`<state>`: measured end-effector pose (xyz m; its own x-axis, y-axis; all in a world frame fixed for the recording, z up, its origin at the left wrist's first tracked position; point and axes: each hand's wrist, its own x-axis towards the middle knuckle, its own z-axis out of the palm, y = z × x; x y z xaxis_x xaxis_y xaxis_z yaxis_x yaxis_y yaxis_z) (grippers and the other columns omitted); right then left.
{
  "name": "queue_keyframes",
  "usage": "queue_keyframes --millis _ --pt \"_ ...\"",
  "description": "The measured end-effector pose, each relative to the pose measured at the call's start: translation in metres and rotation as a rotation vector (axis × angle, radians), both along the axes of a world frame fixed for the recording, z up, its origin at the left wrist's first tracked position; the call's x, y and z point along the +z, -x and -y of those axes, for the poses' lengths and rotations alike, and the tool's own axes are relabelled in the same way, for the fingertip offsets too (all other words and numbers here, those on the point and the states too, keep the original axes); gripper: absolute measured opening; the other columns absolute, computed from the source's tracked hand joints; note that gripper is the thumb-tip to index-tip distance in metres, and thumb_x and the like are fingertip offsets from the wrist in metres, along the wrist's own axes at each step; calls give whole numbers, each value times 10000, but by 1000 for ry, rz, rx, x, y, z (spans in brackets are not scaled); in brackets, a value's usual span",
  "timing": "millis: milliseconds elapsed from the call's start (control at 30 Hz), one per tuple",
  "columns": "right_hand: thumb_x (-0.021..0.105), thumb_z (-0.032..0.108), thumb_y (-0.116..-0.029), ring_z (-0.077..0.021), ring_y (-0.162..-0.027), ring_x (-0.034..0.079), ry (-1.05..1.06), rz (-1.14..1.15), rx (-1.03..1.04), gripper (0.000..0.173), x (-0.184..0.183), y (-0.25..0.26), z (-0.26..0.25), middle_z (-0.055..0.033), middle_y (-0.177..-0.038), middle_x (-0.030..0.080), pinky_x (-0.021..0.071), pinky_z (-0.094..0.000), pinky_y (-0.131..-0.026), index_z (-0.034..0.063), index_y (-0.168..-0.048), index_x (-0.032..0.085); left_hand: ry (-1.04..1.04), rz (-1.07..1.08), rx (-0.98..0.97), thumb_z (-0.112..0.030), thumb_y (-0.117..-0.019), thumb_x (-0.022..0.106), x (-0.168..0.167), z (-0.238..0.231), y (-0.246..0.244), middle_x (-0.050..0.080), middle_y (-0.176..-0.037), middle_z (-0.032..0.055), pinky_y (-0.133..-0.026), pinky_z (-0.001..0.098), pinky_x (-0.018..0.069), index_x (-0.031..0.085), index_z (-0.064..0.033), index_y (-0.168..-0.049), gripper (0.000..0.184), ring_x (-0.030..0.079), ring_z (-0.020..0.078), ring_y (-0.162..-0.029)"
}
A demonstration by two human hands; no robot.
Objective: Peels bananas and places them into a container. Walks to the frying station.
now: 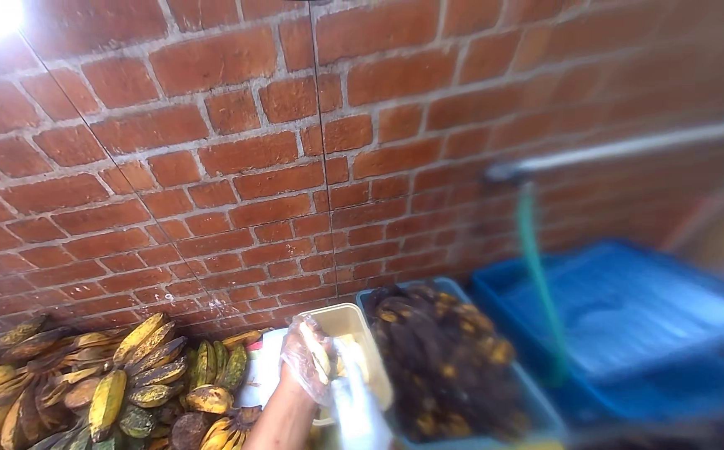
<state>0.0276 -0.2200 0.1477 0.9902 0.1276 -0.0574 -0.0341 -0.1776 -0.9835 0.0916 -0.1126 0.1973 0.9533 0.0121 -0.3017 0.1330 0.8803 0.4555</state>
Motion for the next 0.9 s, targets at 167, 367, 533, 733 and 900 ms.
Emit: queue_keyframes --millis 167,367,533,733,900 --pt "502 204 -1073 -169 -864 697 -21 -42 -25 569 2 -1 -4 -92 -1037 720 581 -376 -837 180 -1616 332 -18 -104 66 -332 -1108 296 8 4 5 475 -554 5 -402 240 465 490 -127 -800 419 499 108 -425" --pt "487 223 -1077 -184 -889 716 45 -31 13 588 5 -3 -4 -89 -1063 736 585 -406 -873 219 -1632 293 -45 -102 40 -342 -1113 303 8 3 13 489 -601 26 -433 266 481 500 -110 -848 403 505 134 -460" --pt "482 181 -1072 -173 -1067 712 -3 -31 58 596 3 -3 -2 -79 -1243 710 575 -399 -976 215 -1632 283 -133 -90 52 -331 -1117 305 5 3 17 498 -627 46 -460 304 506 497 -102 -900 369 522 164 -486" --pt "451 69 -1045 -171 -1182 667 41 -38 90 646 9 -3 0 -71 -1377 650 537 -399 -1027 183 -1643 235 -170 -121 94 -364 -1124 293 2 8 20 500 -643 50 -492 319 512 505 -95 -917 400 526 175 -516" --pt "431 16 -1024 -208 -1233 643 121 -39 129 671 17 -5 2 -109 -1437 607 508 -400 -1060 130 -1645 204 -236 -154 160 -315 -1124 323 2 14 18 523 -659 60 -486 301 516 509 -77 -953 347 543 170 -520"
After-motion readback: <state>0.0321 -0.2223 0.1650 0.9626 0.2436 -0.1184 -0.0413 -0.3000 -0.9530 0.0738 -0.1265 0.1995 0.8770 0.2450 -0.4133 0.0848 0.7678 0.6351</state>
